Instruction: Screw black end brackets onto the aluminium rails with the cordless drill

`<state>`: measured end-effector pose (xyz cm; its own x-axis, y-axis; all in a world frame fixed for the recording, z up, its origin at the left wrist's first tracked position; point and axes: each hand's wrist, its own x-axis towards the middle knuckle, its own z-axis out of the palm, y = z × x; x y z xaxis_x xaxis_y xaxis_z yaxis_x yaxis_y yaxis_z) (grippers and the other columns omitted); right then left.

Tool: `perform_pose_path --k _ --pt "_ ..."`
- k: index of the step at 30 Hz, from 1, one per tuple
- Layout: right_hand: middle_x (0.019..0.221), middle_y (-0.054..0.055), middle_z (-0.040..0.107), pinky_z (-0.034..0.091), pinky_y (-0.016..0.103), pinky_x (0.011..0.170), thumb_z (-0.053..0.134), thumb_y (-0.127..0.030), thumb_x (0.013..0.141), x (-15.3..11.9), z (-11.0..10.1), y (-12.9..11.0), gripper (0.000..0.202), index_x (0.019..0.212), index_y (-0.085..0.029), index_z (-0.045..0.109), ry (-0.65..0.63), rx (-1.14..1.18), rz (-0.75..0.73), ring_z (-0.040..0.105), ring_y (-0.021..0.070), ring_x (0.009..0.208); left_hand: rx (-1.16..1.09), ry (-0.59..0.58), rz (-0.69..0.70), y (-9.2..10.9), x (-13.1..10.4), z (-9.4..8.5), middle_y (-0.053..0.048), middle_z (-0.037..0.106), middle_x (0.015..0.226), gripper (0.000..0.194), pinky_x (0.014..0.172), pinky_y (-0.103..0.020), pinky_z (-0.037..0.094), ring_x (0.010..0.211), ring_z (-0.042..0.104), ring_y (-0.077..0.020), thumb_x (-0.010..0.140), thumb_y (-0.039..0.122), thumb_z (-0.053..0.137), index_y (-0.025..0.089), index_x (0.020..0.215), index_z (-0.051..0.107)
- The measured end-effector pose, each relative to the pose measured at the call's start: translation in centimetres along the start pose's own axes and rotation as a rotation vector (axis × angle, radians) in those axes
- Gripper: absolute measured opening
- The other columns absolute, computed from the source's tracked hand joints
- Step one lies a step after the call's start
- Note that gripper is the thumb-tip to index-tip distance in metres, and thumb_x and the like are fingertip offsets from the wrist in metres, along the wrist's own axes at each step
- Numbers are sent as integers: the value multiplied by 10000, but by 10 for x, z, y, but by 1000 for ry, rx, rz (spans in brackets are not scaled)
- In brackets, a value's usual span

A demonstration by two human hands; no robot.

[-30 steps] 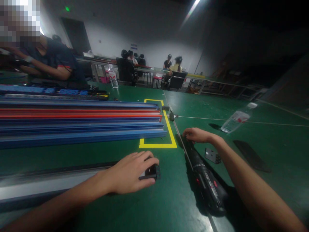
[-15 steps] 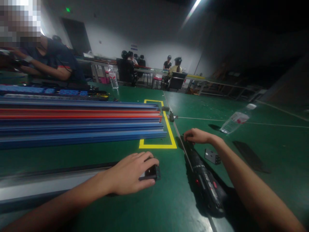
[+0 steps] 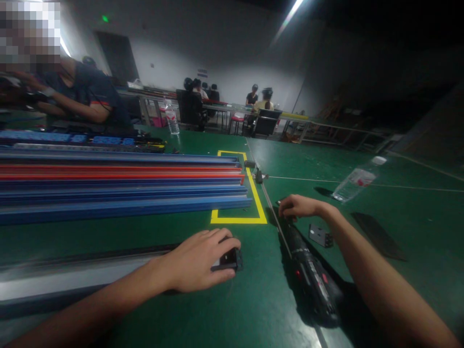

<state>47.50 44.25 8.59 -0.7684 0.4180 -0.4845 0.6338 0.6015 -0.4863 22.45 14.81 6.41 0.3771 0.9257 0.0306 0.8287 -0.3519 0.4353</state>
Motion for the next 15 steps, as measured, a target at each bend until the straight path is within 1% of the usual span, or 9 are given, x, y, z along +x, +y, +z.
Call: perform_pose_path --k 4,6,9,11,13,14,15 --pt "851 65 761 466 220 514 613 -297 788 -13 -9 -2 367 1090 -152 763 -67 47 58 682 143 598 -17 4 -7 -1 0 2 -80 541 1331 476 1006 -504 482 1155 586 -294 947 505 540 314 1381 488" --pt "916 82 774 477 217 516 618 -316 798 -21 -16 -5 409 1151 -158 750 -81 62 83 709 155 638 -20 3 -14 -1 -1 2 -84 537 1337 483 1012 -513 477 1170 581 -301 950 501 536 318 1393 477" --pt "943 96 780 512 230 559 627 -332 795 -37 -31 -12 391 1115 -147 757 -90 68 102 732 178 700 -17 0 -17 0 -1 2 -83 536 1345 481 1012 -515 479 1175 582 -304 948 497 538 324 1393 474" --pt "939 99 780 528 245 592 625 -350 799 -57 -43 -13 345 1038 -144 764 -80 67 102 733 188 728 -8 -5 -19 1 -1 1 -83 537 1347 478 1004 -514 487 1165 589 -305 943 491 543 322 1386 479" --pt "941 107 777 537 262 614 604 -385 824 -89 -53 -2 320 984 -157 761 -37 56 108 728 193 739 2 -12 -18 2 -1 1 -88 536 1350 475 1003 -522 489 1166 588 -308 940 485 546 317 1380 482" --pt "931 115 776 543 269 625 584 -418 845 -108 -56 8 329 969 -170 761 18 29 125 727 196 740 4 -16 -18 2 -1 0 -90 534 1353 478 1007 -528 488 1172 585 -310 940 482 546 315 1382 479" --pt "936 125 777 551 273 644 571 -438 860 -129 -57 23 335 978 -191 764 122 -33 172 731 201 762 3 -19 -20 2 -1 0 -91 532 1357 482 1013 -536 485 1182 581 -313 940 481 546 315 1387 475"
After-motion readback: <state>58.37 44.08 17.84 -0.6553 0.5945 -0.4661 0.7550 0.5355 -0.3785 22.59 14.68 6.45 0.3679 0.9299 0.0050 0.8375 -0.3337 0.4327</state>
